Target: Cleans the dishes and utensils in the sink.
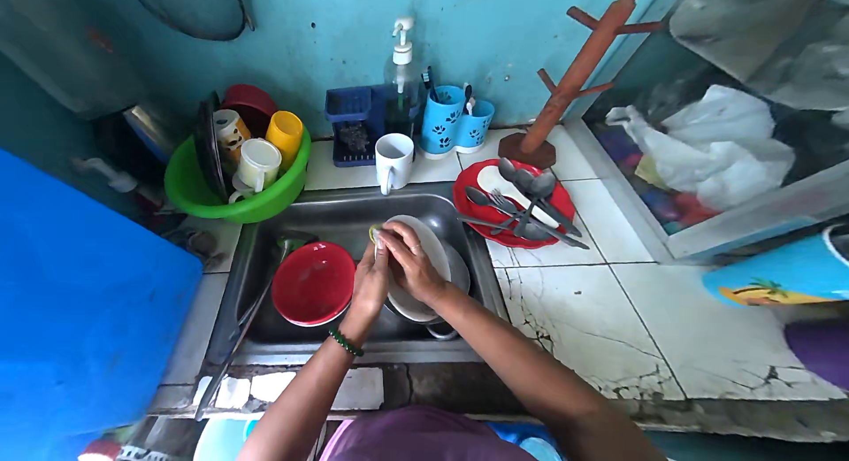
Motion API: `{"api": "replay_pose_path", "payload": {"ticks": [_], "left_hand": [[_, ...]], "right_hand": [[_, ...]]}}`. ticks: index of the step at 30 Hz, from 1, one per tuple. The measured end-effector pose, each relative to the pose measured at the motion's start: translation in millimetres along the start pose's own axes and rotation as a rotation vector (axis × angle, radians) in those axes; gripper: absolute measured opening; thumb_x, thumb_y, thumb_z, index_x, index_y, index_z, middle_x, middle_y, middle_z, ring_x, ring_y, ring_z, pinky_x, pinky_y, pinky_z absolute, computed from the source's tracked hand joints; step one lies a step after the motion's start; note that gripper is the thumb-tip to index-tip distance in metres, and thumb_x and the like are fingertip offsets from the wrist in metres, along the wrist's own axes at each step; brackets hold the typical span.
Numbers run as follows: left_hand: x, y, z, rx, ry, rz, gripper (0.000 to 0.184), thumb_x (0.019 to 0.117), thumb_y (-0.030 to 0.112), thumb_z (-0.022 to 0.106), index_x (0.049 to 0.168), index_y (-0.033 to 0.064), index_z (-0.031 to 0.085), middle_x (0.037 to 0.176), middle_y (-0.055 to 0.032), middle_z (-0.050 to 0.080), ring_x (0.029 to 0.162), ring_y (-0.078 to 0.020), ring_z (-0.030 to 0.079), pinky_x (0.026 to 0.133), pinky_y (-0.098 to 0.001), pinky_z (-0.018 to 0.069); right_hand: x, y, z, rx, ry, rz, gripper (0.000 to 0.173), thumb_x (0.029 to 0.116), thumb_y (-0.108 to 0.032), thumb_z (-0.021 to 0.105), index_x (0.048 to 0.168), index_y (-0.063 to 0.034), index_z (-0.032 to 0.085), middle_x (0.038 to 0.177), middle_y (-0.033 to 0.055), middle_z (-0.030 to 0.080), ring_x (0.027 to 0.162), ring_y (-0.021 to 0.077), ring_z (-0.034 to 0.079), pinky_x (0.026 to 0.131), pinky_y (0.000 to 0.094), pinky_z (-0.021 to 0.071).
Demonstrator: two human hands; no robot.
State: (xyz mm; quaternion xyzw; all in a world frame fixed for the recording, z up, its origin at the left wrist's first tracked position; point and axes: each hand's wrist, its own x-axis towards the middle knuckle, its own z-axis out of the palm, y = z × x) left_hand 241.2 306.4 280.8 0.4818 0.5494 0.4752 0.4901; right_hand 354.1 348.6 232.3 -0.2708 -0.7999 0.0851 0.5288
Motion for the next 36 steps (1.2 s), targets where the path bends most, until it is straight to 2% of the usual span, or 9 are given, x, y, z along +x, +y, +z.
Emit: {"api": "replay_pose_path", "payload": {"ticks": [3, 5, 8, 10, 14, 19, 25, 31, 36], "left_hand": [[-6.3, -1.1, -2.6, 0.088, -0.020, 0.043, 0.045, 0.1092, 0.019, 0.040, 0.151, 0.0036, 0.046, 0.136, -0.0179, 0.061, 0.128, -0.0209, 0.058, 0.110, -0.0433, 0.0441], [-14.2, -1.0, -4.8, 0.145, -0.003, 0.114, 0.056, 0.0987, 0.006, 0.049, 0.155, 0.0068, 0.043, 0.143, -0.0186, 0.057, 0.133, -0.0261, 0.053, 0.112, -0.0460, 0.0398], [-16.2, -0.8, -9.8, 0.233, -0.043, 0.202, 0.069, 0.0907, 0.001, 0.051, 0.158, 0.0095, 0.039, 0.148, -0.0203, 0.053, 0.137, -0.0319, 0.048, 0.114, -0.0491, 0.0365], [-10.1, 12.8, -15.9, 0.276, -0.198, 0.072, 0.073, 0.0912, 0.003, 0.051, 0.161, 0.0120, 0.031, 0.149, -0.0186, 0.051, 0.135, -0.0261, 0.052, 0.110, -0.0449, 0.0441], [0.1, 37.4, -15.4, 0.462, -0.314, -0.056, 0.055, 0.0947, -0.005, 0.049, 0.149, -0.0008, 0.042, 0.135, -0.0243, 0.057, 0.124, -0.0296, 0.057, 0.103, -0.0473, 0.0467], [-5.3, 22.8, -26.7, 0.383, -0.285, 0.124, 0.081, 0.0879, -0.007, 0.051, 0.162, 0.0114, 0.026, 0.155, -0.0235, 0.040, 0.139, -0.0311, 0.048, 0.112, -0.0469, 0.0439], [4.0, 54.0, -20.0, 0.676, -0.435, -0.085, 0.066, 0.0966, -0.001, 0.051, 0.159, 0.0054, 0.030, 0.148, -0.0262, 0.047, 0.134, -0.0366, 0.051, 0.109, -0.0536, 0.0432], [-5.5, 34.3, -28.5, 0.589, -0.352, 0.139, 0.074, 0.0894, -0.007, 0.053, 0.159, 0.0062, 0.032, 0.151, -0.0255, 0.047, 0.136, -0.0329, 0.052, 0.112, -0.0462, 0.0442], [4.4, 54.8, -18.5, 0.785, -0.462, -0.024, 0.052, 0.0971, -0.001, 0.052, 0.149, -0.0002, 0.044, 0.140, -0.0259, 0.054, 0.128, -0.0361, 0.056, 0.105, -0.0522, 0.0460]], "right_hand": [[15.9, 8.8, -16.7, -0.133, -0.046, 0.015, 0.029, 0.0926, 0.010, 0.059, 0.119, 0.0088, 0.071, 0.127, 0.0263, 0.068, 0.118, 0.0374, 0.068, 0.104, 0.0427, 0.0535], [32.3, 8.2, -41.3, -0.212, -0.171, 0.320, 0.029, 0.0958, 0.005, 0.061, 0.124, 0.0079, 0.069, 0.127, 0.0259, 0.068, 0.117, 0.0404, 0.068, 0.103, 0.0505, 0.0534], [47.6, 18.2, -65.1, -0.247, -0.277, 0.566, 0.020, 0.0895, -0.006, 0.077, 0.105, 0.0068, 0.072, 0.097, 0.0279, 0.071, 0.092, 0.0456, 0.069, 0.084, 0.0631, 0.0536], [48.3, 12.8, -67.6, -0.272, -0.294, 0.340, 0.012, 0.0868, -0.002, 0.077, 0.097, 0.0045, 0.074, 0.092, 0.0224, 0.073, 0.087, 0.0395, 0.072, 0.079, 0.0581, 0.0572], [47.8, -4.8, -54.2, -0.279, -0.300, -0.251, 0.015, 0.0874, 0.002, 0.067, 0.098, -0.0002, 0.077, 0.098, 0.0169, 0.075, 0.090, 0.0333, 0.074, 0.074, 0.0433, 0.0612], [48.7, 29.9, -81.6, -0.172, -0.184, 0.400, 0.015, 0.0896, -0.005, 0.074, 0.097, 0.0079, 0.075, 0.088, 0.0240, 0.073, 0.083, 0.0371, 0.072, 0.081, 0.0559, 0.0554], [40.2, -2.5, -61.8, -0.306, -0.230, -0.217, 0.017, 0.0884, -0.002, 0.066, 0.101, 0.0017, 0.077, 0.101, 0.0195, 0.076, 0.091, 0.0333, 0.076, 0.078, 0.0428, 0.0620], [30.7, 27.8, -81.0, -0.186, -0.144, 0.333, 0.012, 0.0875, 0.002, 0.074, 0.098, 0.0074, 0.075, 0.087, 0.0232, 0.073, 0.080, 0.0365, 0.071, 0.079, 0.0537, 0.0566], [37.2, -9.8, -66.2, -0.259, -0.285, -0.146, 0.016, 0.0867, 0.000, 0.068, 0.101, 0.0016, 0.076, 0.097, 0.0190, 0.075, 0.089, 0.0339, 0.075, 0.077, 0.0457, 0.0620]]}}
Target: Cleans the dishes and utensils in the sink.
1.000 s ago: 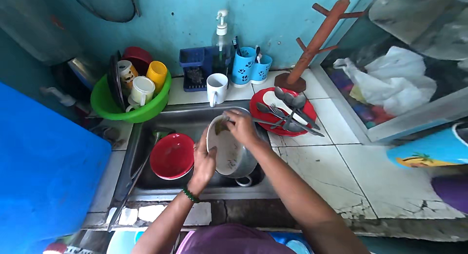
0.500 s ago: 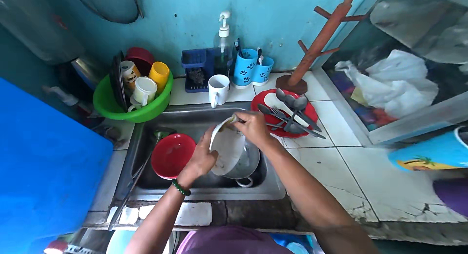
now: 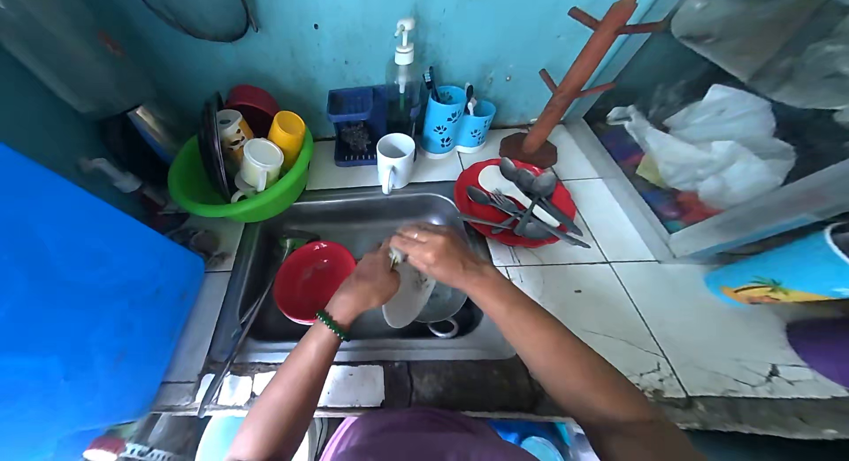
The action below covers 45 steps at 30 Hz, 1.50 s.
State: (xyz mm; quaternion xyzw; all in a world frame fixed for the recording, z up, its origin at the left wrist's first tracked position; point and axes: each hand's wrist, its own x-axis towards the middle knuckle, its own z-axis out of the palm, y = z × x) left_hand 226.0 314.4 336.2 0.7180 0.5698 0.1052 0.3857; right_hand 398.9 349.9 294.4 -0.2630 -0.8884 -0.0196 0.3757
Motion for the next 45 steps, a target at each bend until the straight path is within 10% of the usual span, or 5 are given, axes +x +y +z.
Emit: {"api": "replay_pose_path", "payload": {"ticks": [7, 13, 19, 25, 45], "left_hand": [[-9.4, -13.9, 9.2, -0.070, 0.176, 0.084, 0.074, 0.0900, -0.012, 0.051, 0.159, 0.0091, 0.034, 0.149, -0.0251, 0.047, 0.132, -0.0354, 0.054, 0.108, -0.0489, 0.0465], [-8.0, -10.5, 16.3, -0.054, 0.180, 0.083, 0.068, 0.0903, -0.010, 0.049, 0.156, 0.0044, 0.039, 0.146, -0.0263, 0.050, 0.131, -0.0355, 0.055, 0.109, -0.0480, 0.0462], [-14.9, -19.3, 28.9, -0.228, 0.468, 0.264, 0.077, 0.0856, -0.011, 0.050, 0.159, 0.0088, 0.036, 0.145, -0.0252, 0.050, 0.131, -0.0346, 0.053, 0.107, -0.0489, 0.0464], [0.6, -31.5, 55.3, -0.408, 0.636, 0.263, 0.079, 0.0827, -0.010, 0.049, 0.158, 0.0046, 0.033, 0.153, -0.0257, 0.042, 0.140, -0.0330, 0.045, 0.114, -0.0464, 0.0409], [-6.2, -30.1, 49.4, -0.630, 0.530, 0.059, 0.048, 0.1110, 0.023, 0.038, 0.156, 0.0071, 0.038, 0.148, -0.0194, 0.052, 0.135, -0.0236, 0.053, 0.114, -0.0441, 0.0420]], "right_hand": [[-16.6, 32.7, 3.1, 0.061, 0.064, 0.460, 0.013, 0.0872, 0.002, 0.074, 0.099, 0.0084, 0.075, 0.090, 0.0246, 0.074, 0.083, 0.0398, 0.073, 0.080, 0.0556, 0.0581], [1.9, 7.3, -2.6, -0.078, 0.046, 0.002, 0.019, 0.0853, -0.003, 0.071, 0.102, 0.0028, 0.076, 0.101, 0.0212, 0.076, 0.091, 0.0371, 0.075, 0.076, 0.0468, 0.0616], [-19.4, 29.3, 21.3, 0.258, 0.315, 0.873, 0.025, 0.0921, -0.017, 0.078, 0.087, 0.0068, 0.070, 0.076, 0.0171, 0.066, 0.067, 0.0233, 0.061, 0.067, 0.0446, 0.0519], [-35.6, 5.4, 51.4, 0.484, 0.136, 1.342, 0.051, 0.0844, -0.021, 0.086, 0.120, 0.0071, 0.064, 0.107, 0.0233, 0.069, 0.101, 0.0313, 0.068, 0.093, 0.0491, 0.0537], [-36.1, -1.3, 67.0, 0.270, 0.019, 0.601, 0.024, 0.0914, 0.006, 0.062, 0.114, 0.0107, 0.069, 0.128, 0.0320, 0.058, 0.121, 0.0432, 0.060, 0.104, 0.0518, 0.0510]]}}
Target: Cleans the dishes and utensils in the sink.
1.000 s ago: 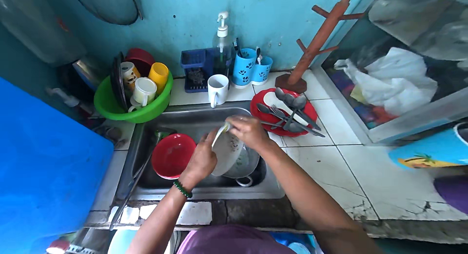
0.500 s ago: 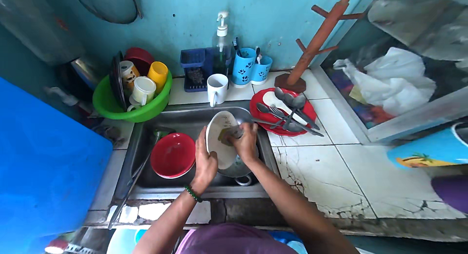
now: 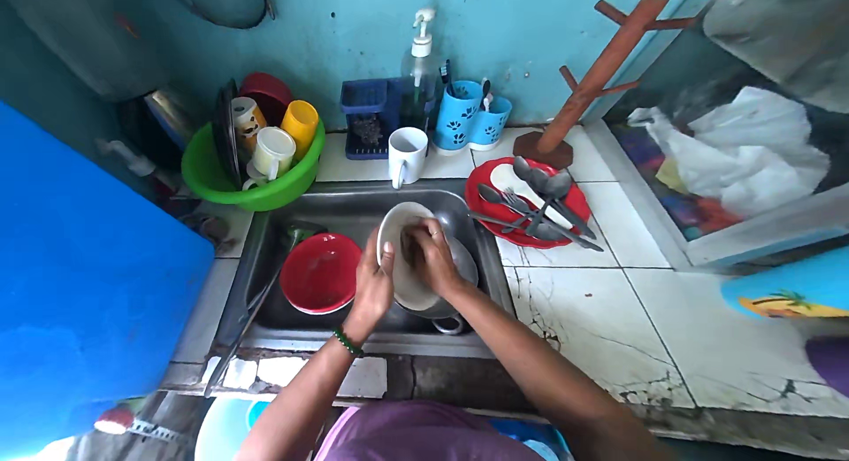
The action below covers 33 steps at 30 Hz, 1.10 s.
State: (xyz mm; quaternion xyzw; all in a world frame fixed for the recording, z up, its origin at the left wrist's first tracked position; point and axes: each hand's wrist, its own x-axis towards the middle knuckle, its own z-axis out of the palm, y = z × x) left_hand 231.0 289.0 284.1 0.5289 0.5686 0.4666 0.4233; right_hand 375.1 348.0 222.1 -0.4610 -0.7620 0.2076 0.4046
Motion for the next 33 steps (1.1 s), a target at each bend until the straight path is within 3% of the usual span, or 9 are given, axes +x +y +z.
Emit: {"api": "replay_pose_path", "payload": {"ticks": [2, 5, 10, 16, 18, 23, 26, 29, 33], "left_hand": [[-0.6, 3.4, 5.4, 0.017, -0.021, 0.001, 0.048, 0.1113, 0.024, 0.037, 0.156, 0.0053, 0.039, 0.147, -0.0200, 0.053, 0.136, -0.0245, 0.051, 0.116, -0.0448, 0.0393], [4.6, 1.3, -6.1, 0.025, 0.060, 0.015, 0.046, 0.1114, 0.023, 0.038, 0.154, 0.0052, 0.042, 0.142, -0.0189, 0.058, 0.130, -0.0245, 0.056, 0.111, -0.0458, 0.0437], [8.8, -21.3, -62.3, 0.114, 0.304, -0.064, 0.041, 0.1097, 0.020, 0.046, 0.145, -0.0005, 0.050, 0.127, -0.0229, 0.065, 0.114, -0.0274, 0.066, 0.101, -0.0476, 0.0523], [9.2, -61.3, -128.3, 0.369, 0.407, -0.263, 0.042, 0.1041, 0.010, 0.055, 0.141, -0.0078, 0.050, 0.136, -0.0296, 0.058, 0.125, -0.0365, 0.059, 0.107, -0.0516, 0.0470], [8.2, -64.9, -135.5, 0.457, 0.360, -0.301, 0.044, 0.1008, 0.007, 0.059, 0.142, -0.0063, 0.049, 0.134, -0.0303, 0.058, 0.122, -0.0388, 0.060, 0.104, -0.0544, 0.0480], [2.5, -56.1, -140.4, 0.742, 0.300, -0.353, 0.046, 0.0983, 0.011, 0.066, 0.140, -0.0042, 0.054, 0.129, -0.0323, 0.062, 0.122, -0.0475, 0.060, 0.105, -0.0636, 0.0443], [4.3, -58.8, -145.1, 0.852, 0.230, -0.401, 0.045, 0.0992, 0.014, 0.066, 0.139, -0.0047, 0.056, 0.134, -0.0327, 0.059, 0.128, -0.0493, 0.055, 0.108, -0.0655, 0.0408], [6.3, -60.1, -144.7, 0.976, 0.155, -0.461, 0.044, 0.1019, 0.021, 0.063, 0.139, -0.0022, 0.058, 0.143, -0.0324, 0.052, 0.133, -0.0487, 0.051, 0.108, -0.0646, 0.0414], [3.1, -50.3, -139.7, 1.020, 0.201, -0.399, 0.051, 0.1005, 0.025, 0.066, 0.144, 0.0013, 0.055, 0.150, -0.0331, 0.045, 0.136, -0.0501, 0.047, 0.108, -0.0670, 0.0403]], "right_hand": [[2.6, -18.4, 8.1, 0.181, 0.059, -0.013, 0.026, 0.0919, 0.001, 0.062, 0.115, 0.0105, 0.067, 0.128, 0.0287, 0.058, 0.121, 0.0362, 0.059, 0.103, 0.0461, 0.0512], [-8.0, -38.7, 4.0, 0.355, -0.271, -0.073, 0.023, 0.0941, -0.003, 0.057, 0.110, 0.0105, 0.068, 0.117, 0.0235, 0.066, 0.114, 0.0263, 0.063, 0.102, 0.0374, 0.0509], [2.4, -10.3, -35.9, -0.158, -0.691, 0.115, 0.023, 0.0981, 0.003, 0.049, 0.108, 0.0108, 0.068, 0.120, 0.0280, 0.063, 0.116, 0.0420, 0.061, 0.103, 0.0545, 0.0472], [-1.7, 16.4, -42.2, -0.321, -0.885, 0.225, 0.027, 0.0991, 0.004, 0.049, 0.118, 0.0062, 0.069, 0.127, 0.0268, 0.063, 0.126, 0.0438, 0.055, 0.108, 0.0574, 0.0414], [0.8, 11.3, -55.6, -0.271, -0.755, 0.222, 0.030, 0.1012, 0.002, 0.047, 0.121, 0.0049, 0.069, 0.127, 0.0251, 0.065, 0.124, 0.0418, 0.058, 0.107, 0.0567, 0.0431], [19.3, 32.5, -119.9, -0.317, 0.022, 0.297, 0.021, 0.0920, 0.003, 0.064, 0.112, 0.0072, 0.071, 0.122, 0.0290, 0.065, 0.120, 0.0462, 0.061, 0.101, 0.0620, 0.0486], [27.8, 68.2, -163.4, -0.479, -0.072, 0.499, 0.026, 0.0845, -0.003, 0.074, 0.110, 0.0045, 0.073, 0.120, 0.0334, 0.063, 0.122, 0.0523, 0.056, 0.098, 0.0693, 0.0455], [25.2, 93.8, -172.3, -0.515, -0.272, 0.475, 0.032, 0.0840, -0.011, 0.079, 0.115, -0.0027, 0.076, 0.126, 0.0316, 0.060, 0.126, 0.0510, 0.050, 0.103, 0.0662, 0.0415], [17.6, 91.8, -171.7, -0.571, -0.132, 0.598, 0.028, 0.0899, -0.004, 0.069, 0.117, -0.0007, 0.074, 0.132, 0.0335, 0.056, 0.130, 0.0532, 0.047, 0.101, 0.0700, 0.0405]]}}
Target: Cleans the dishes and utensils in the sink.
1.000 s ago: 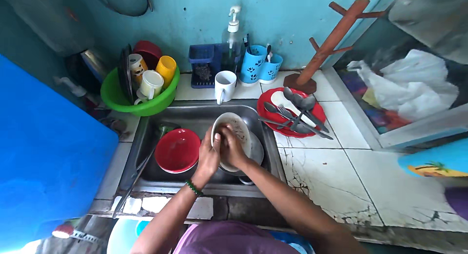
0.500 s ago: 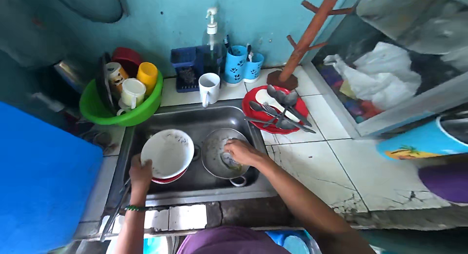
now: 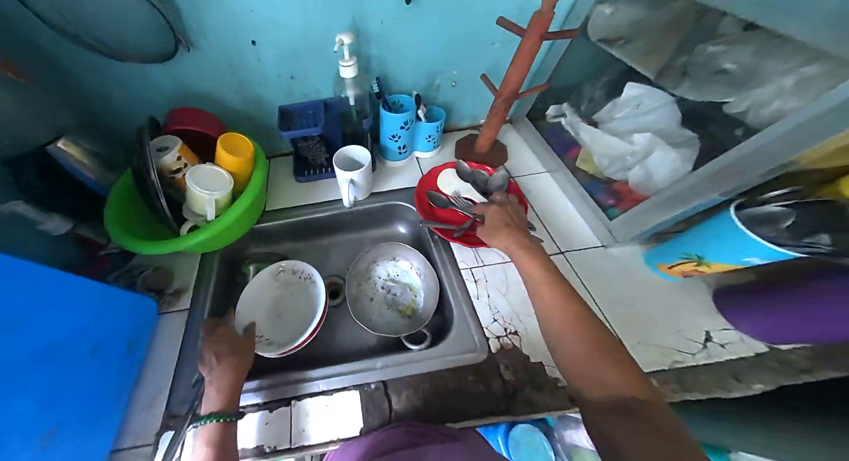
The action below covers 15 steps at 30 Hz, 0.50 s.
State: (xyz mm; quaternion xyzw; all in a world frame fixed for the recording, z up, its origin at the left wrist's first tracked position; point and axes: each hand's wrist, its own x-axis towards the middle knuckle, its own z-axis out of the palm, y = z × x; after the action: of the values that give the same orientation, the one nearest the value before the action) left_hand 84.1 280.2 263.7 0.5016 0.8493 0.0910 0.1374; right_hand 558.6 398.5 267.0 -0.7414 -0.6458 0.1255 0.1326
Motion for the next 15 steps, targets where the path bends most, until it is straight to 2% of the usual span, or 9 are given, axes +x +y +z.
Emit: {"api": "replay_pose_path", "payload": {"ticks": [3, 6, 8, 9, 11, 12, 13, 14, 15], "left_hand": [[-12.0, 8.8, -3.4, -0.166, 0.223, 0.129, 0.046, 0.0956, 0.022, 0.073, 0.134, -0.0014, 0.063, 0.141, -0.0353, 0.051, 0.127, -0.0516, 0.054, 0.101, -0.0651, 0.0460], [-22.4, 17.3, -1.3, -0.304, 0.299, 0.268, 0.038, 0.0939, 0.018, 0.074, 0.126, -0.0029, 0.068, 0.130, -0.0335, 0.056, 0.100, -0.0420, 0.064, 0.083, -0.0532, 0.0541], [-28.1, 19.8, 4.5, -0.368, 0.278, 0.346, 0.036, 0.0935, 0.016, 0.073, 0.124, -0.0038, 0.069, 0.130, -0.0333, 0.056, 0.095, -0.0380, 0.065, 0.079, -0.0482, 0.0556], [-30.3, 20.2, 8.4, -0.385, 0.272, 0.379, 0.036, 0.0930, 0.016, 0.073, 0.123, -0.0039, 0.069, 0.129, -0.0330, 0.057, 0.093, -0.0367, 0.066, 0.078, -0.0467, 0.0561], [-35.2, 21.4, 14.7, -0.405, 0.256, 0.416, 0.034, 0.0924, 0.015, 0.073, 0.120, -0.0036, 0.070, 0.128, -0.0317, 0.058, 0.091, -0.0347, 0.067, 0.076, -0.0449, 0.0568], [-37.8, 22.5, 17.0, -0.412, 0.249, 0.423, 0.033, 0.0919, 0.015, 0.073, 0.119, -0.0036, 0.071, 0.127, -0.0313, 0.058, 0.091, -0.0341, 0.067, 0.075, -0.0445, 0.0569], [-40.6, 23.6, 18.5, -0.419, 0.232, 0.418, 0.033, 0.0920, 0.015, 0.073, 0.119, -0.0033, 0.071, 0.127, -0.0307, 0.058, 0.091, -0.0335, 0.067, 0.076, -0.0441, 0.0570], [-43.1, 24.7, 19.9, -0.429, 0.215, 0.412, 0.032, 0.0923, 0.014, 0.073, 0.119, -0.0036, 0.071, 0.127, -0.0306, 0.058, 0.092, -0.0335, 0.067, 0.077, -0.0437, 0.0572], [-45.1, 25.4, 21.3, -0.439, 0.202, 0.410, 0.032, 0.0922, 0.014, 0.073, 0.119, -0.0039, 0.071, 0.127, -0.0308, 0.058, 0.092, -0.0334, 0.067, 0.077, -0.0431, 0.0572]], "right_hand": [[0.6, 6.8, 1.2, 0.002, -0.033, 0.041, 0.026, 0.1002, -0.007, 0.060, 0.122, -0.0002, 0.070, 0.129, 0.0321, 0.061, 0.129, 0.0521, 0.051, 0.102, 0.0697, 0.0410], [4.9, 7.8, 1.1, 0.029, -0.041, 0.036, 0.026, 0.0957, 0.002, 0.061, 0.120, 0.0015, 0.071, 0.121, 0.0316, 0.066, 0.121, 0.0515, 0.059, 0.100, 0.0693, 0.0439], [9.7, 12.5, 2.6, 0.081, -0.047, 0.034, 0.030, 0.0921, 0.005, 0.062, 0.121, 0.0025, 0.070, 0.120, 0.0319, 0.066, 0.118, 0.0518, 0.060, 0.099, 0.0700, 0.0451], [11.5, 13.4, 1.6, 0.101, -0.055, 0.047, 0.031, 0.0934, 0.003, 0.061, 0.122, 0.0015, 0.070, 0.120, 0.0317, 0.066, 0.118, 0.0517, 0.061, 0.098, 0.0704, 0.0452], [13.1, 13.3, -1.2, 0.141, -0.071, 0.073, 0.029, 0.1029, -0.010, 0.055, 0.125, 0.0007, 0.069, 0.123, 0.0309, 0.066, 0.120, 0.0508, 0.061, 0.099, 0.0706, 0.0441], [14.0, 13.8, -0.9, 0.163, -0.066, 0.066, 0.032, 0.1055, -0.021, 0.056, 0.123, 0.0018, 0.069, 0.120, 0.0304, 0.067, 0.118, 0.0502, 0.062, 0.099, 0.0705, 0.0446], [15.0, 14.0, 0.8, 0.176, -0.056, 0.061, 0.038, 0.1033, -0.031, 0.062, 0.120, 0.0022, 0.069, 0.116, 0.0292, 0.069, 0.114, 0.0491, 0.064, 0.096, 0.0701, 0.0460], [15.7, 13.0, 2.6, 0.174, -0.046, 0.060, 0.042, 0.0992, -0.035, 0.069, 0.119, 0.0025, 0.069, 0.113, 0.0285, 0.069, 0.111, 0.0487, 0.065, 0.094, 0.0702, 0.0469], [15.6, 10.6, 3.1, 0.169, -0.042, 0.062, 0.042, 0.0969, -0.033, 0.072, 0.120, 0.0031, 0.069, 0.112, 0.0290, 0.069, 0.110, 0.0493, 0.064, 0.093, 0.0706, 0.0467]]}}
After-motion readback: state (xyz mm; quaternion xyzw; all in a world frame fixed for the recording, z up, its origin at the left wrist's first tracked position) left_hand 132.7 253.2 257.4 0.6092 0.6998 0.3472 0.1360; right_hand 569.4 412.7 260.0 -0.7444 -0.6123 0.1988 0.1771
